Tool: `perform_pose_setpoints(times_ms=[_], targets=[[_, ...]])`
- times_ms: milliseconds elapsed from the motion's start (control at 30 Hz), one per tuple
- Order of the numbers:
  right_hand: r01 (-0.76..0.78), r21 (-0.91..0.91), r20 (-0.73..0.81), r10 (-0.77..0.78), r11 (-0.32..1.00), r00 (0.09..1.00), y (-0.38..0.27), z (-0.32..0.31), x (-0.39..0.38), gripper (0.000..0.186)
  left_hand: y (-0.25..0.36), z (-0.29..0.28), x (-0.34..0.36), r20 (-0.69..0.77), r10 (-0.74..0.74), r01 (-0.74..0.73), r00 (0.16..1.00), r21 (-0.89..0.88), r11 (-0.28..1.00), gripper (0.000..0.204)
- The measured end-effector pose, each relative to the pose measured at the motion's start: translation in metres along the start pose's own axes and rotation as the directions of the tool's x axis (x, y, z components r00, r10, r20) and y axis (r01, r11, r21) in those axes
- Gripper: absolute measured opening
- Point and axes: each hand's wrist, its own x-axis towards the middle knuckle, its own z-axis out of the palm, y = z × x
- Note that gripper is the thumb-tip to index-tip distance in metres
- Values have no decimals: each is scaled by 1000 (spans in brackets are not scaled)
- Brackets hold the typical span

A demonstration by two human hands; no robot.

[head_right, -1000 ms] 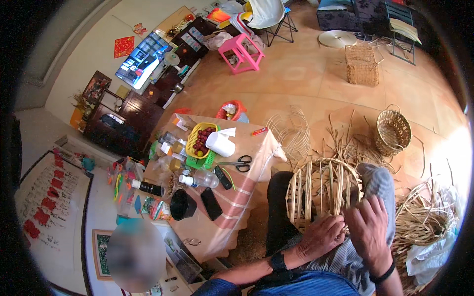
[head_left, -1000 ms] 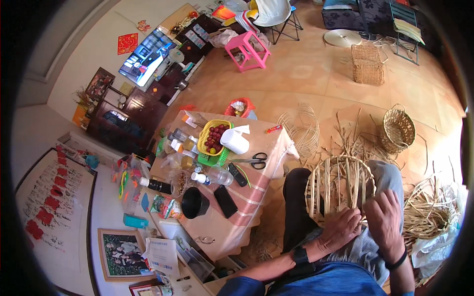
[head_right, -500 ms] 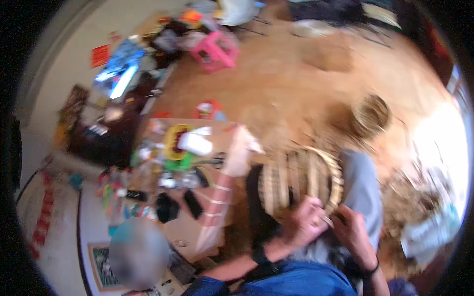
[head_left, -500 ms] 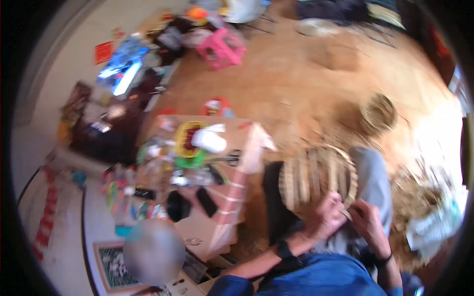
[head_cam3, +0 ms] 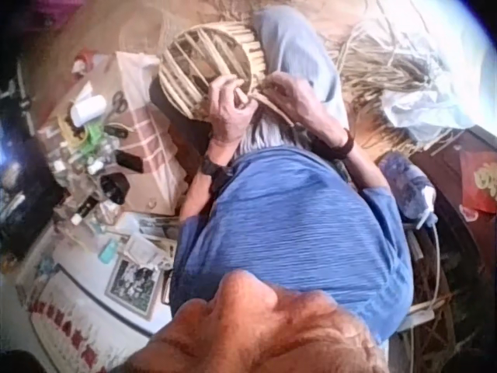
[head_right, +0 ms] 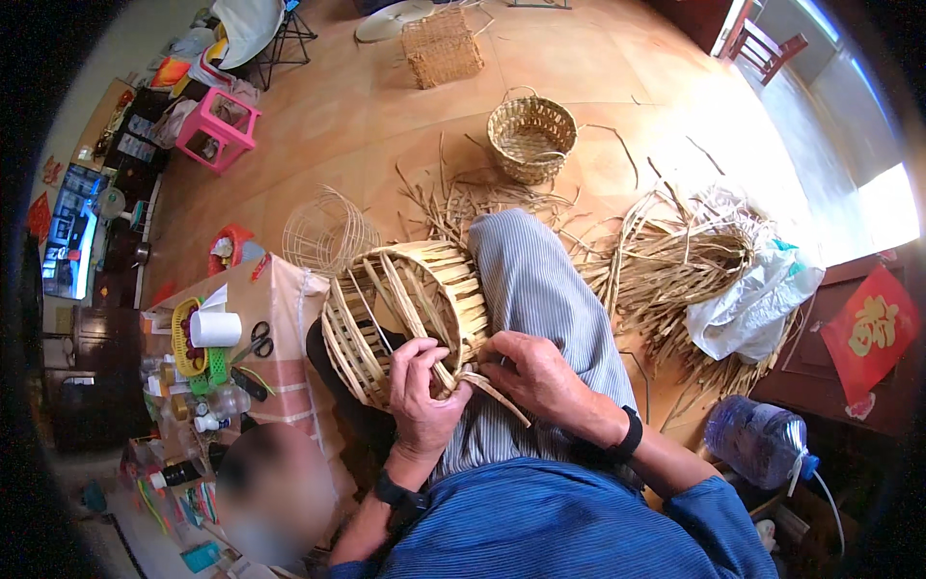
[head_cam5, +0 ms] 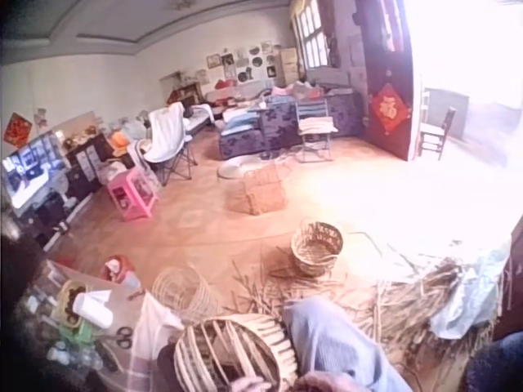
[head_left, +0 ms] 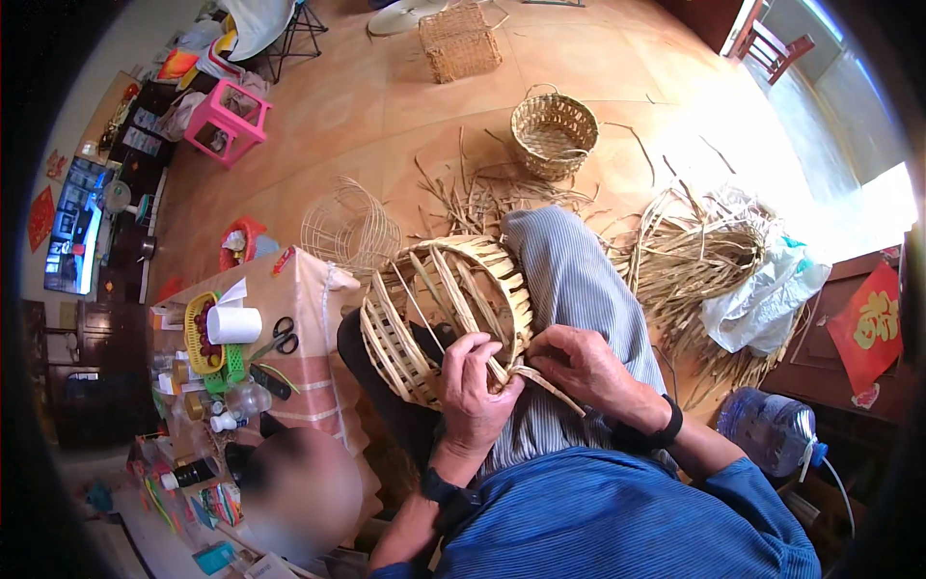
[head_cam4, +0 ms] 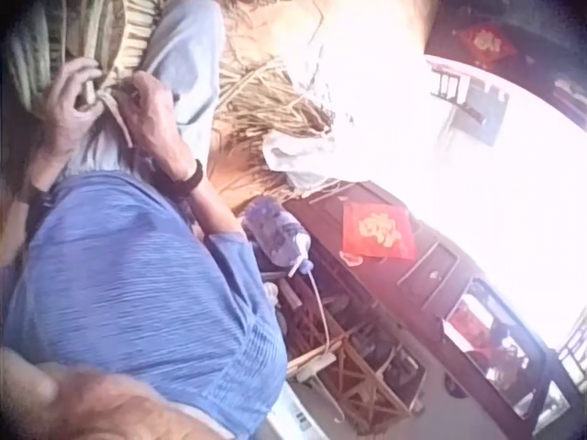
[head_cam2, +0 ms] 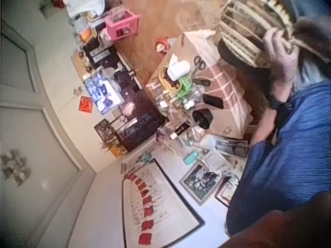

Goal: Weaving a small basket using thin strips of wood or straw.

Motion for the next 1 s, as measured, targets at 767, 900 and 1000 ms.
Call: perform_pose_setpoints(times_ms=[767,900,1000], targets=[[240,-463,-25,-283,853,959,11,7,2,22,17,-13,25,311,-242,255,919,0,967,23],[347,-396,-53,-398,850,916,14,9,9,22,20,-24,41,382,-234,259,894,-13,966,22],[381,-312,-83,-424,870,902,9,12,12,23,20,-35,62,507,-244,277,827,10,961,22]])
